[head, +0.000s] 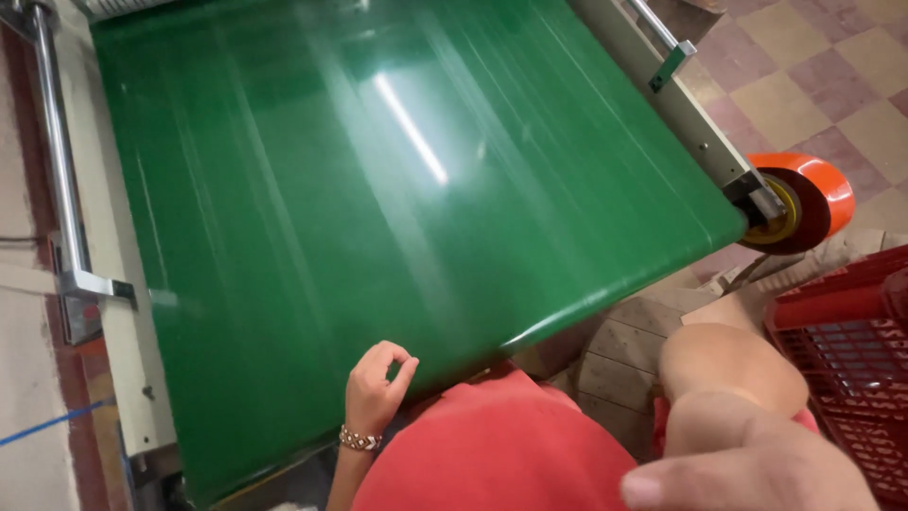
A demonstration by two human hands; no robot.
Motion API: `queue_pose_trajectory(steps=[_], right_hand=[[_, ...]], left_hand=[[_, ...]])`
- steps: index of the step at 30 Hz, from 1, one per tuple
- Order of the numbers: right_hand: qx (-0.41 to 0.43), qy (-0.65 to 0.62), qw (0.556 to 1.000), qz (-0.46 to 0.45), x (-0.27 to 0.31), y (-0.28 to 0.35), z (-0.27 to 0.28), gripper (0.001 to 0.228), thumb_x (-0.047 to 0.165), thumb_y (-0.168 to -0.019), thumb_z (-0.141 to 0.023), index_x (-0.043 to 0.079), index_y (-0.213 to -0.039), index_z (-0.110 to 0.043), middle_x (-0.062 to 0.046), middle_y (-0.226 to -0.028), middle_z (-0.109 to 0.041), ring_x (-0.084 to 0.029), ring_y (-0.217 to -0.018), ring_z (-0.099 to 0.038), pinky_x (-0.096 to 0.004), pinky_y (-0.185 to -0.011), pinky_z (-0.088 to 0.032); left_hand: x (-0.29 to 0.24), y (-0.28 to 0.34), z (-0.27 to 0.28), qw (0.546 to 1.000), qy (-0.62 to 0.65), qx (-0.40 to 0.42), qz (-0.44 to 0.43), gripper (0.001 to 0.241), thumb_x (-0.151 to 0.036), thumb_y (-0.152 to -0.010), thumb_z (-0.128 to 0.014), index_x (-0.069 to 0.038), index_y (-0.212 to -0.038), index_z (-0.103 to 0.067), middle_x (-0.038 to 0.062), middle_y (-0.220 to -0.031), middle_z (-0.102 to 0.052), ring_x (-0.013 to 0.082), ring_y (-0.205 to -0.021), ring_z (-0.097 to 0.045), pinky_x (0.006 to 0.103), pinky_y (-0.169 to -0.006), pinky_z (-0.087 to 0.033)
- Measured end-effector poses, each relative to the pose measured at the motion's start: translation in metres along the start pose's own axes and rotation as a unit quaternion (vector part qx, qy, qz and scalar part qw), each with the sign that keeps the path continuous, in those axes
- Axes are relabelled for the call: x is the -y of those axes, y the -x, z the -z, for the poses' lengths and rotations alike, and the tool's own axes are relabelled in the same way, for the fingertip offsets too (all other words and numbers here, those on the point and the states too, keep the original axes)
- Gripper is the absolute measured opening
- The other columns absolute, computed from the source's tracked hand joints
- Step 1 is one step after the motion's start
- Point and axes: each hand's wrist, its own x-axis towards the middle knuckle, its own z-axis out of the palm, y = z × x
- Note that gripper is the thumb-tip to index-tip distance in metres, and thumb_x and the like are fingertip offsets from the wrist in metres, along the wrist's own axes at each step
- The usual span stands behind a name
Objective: Picking up freshly cut plastic bags from a conveyor belt, folding them into compact squares, and placing them into a red plastic crate for storage.
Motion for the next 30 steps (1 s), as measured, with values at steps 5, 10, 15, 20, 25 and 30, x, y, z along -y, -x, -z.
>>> queue_pose_trajectory(steps=[5, 10, 15, 20, 25, 30], right_hand=[[-0.029, -0.02, 0.998, -0.044, -0.022, -0.037, 0.018, 0.052, 0.029, -0.081, -0.082, -0.01, -0.114, -0.07, -0.016, -0.09, -0.083, -0.004, -0.038, -0.054, -0.017, -0.031, -0.036], [-0.028, 0.241, 0.869, 0.431, -0.122, -0.149, 0.065, 0.041, 0.031, -0.099, -0.051, 0.006, -0.132, -0.047, -0.022, -0.113, -0.062, -0.032, -0.091, -0.072, -0.04, -0.079, -0.06], [-0.081, 0.276, 0.947, 0.141, -0.223, -0.179, 0.127, 0.033, 0.005, -0.097, -0.057, 0.005, -0.128, -0.047, -0.012, -0.115, -0.062, -0.022, -0.095, -0.068, -0.033, -0.087, -0.055], [-0.158, 0.333, 0.929, -0.027, -0.308, -0.176, 0.182, 0.043, 0.01, -0.092, -0.072, 0.001, -0.131, -0.055, -0.023, -0.112, -0.066, -0.041, -0.103, -0.067, -0.049, -0.084, -0.055], [-0.178, 0.402, 0.898, -0.015, -0.345, -0.184, 0.225, 0.038, 0.012, -0.09, -0.075, 0.005, -0.125, -0.063, -0.016, -0.109, -0.068, -0.034, -0.103, -0.068, -0.044, -0.085, -0.056], [-0.203, 0.493, 0.845, -0.034, -0.39, -0.208, 0.275, 0.038, 0.021, -0.09, -0.077, 0.008, -0.122, -0.063, -0.013, -0.107, -0.067, -0.03, -0.102, -0.068, -0.045, -0.087, -0.056]], left_hand=[[-0.009, -0.003, -0.015, 1.0, -0.008, 0.014, 0.008, 0.015, -0.019, -0.089, -0.065, -0.015, -0.076, -0.058, -0.003, -0.075, -0.063, 0.0152, -0.069, -0.058, 0.0302, -0.063, -0.045], [-0.018, -0.009, -0.031, 1.0, -0.01, 0.017, -0.011, 0.014, -0.02, -0.09, -0.064, -0.014, -0.078, -0.059, -0.002, -0.076, -0.063, 0.017, -0.07, -0.058, 0.0315, -0.064, -0.045], [-0.034, -0.021, -0.048, 0.998, -0.018, 0.048, -0.048, 0.017, -0.02, -0.093, -0.062, -0.011, -0.079, -0.056, 0.001, -0.076, -0.06, 0.0203, -0.069, -0.056, 0.0346, -0.063, -0.044], [-0.024, -0.029, -0.085, 0.988, -0.094, 0.052, -0.114, 0.02, -0.037, -0.095, -0.064, -0.022, -0.083, -0.058, -0.002, -0.072, -0.055, 0.021, -0.072, -0.062, 0.0349, -0.064, -0.053], [-0.032, -0.048, -0.112, 0.968, -0.164, 0.106, -0.155, 0.022, -0.044, -0.093, -0.061, -0.022, -0.095, -0.057, -0.004, -0.087, -0.055, 0.0194, -0.087, -0.061, 0.0356, -0.064, -0.054], [-0.049, -0.077, -0.146, 0.939, -0.257, 0.106, -0.201, 0.046, -0.047, -0.08, -0.075, -0.018, -0.112, -0.06, 0.003, -0.118, -0.058, 0.0256, -0.121, -0.055, 0.042, -0.086, -0.055]])
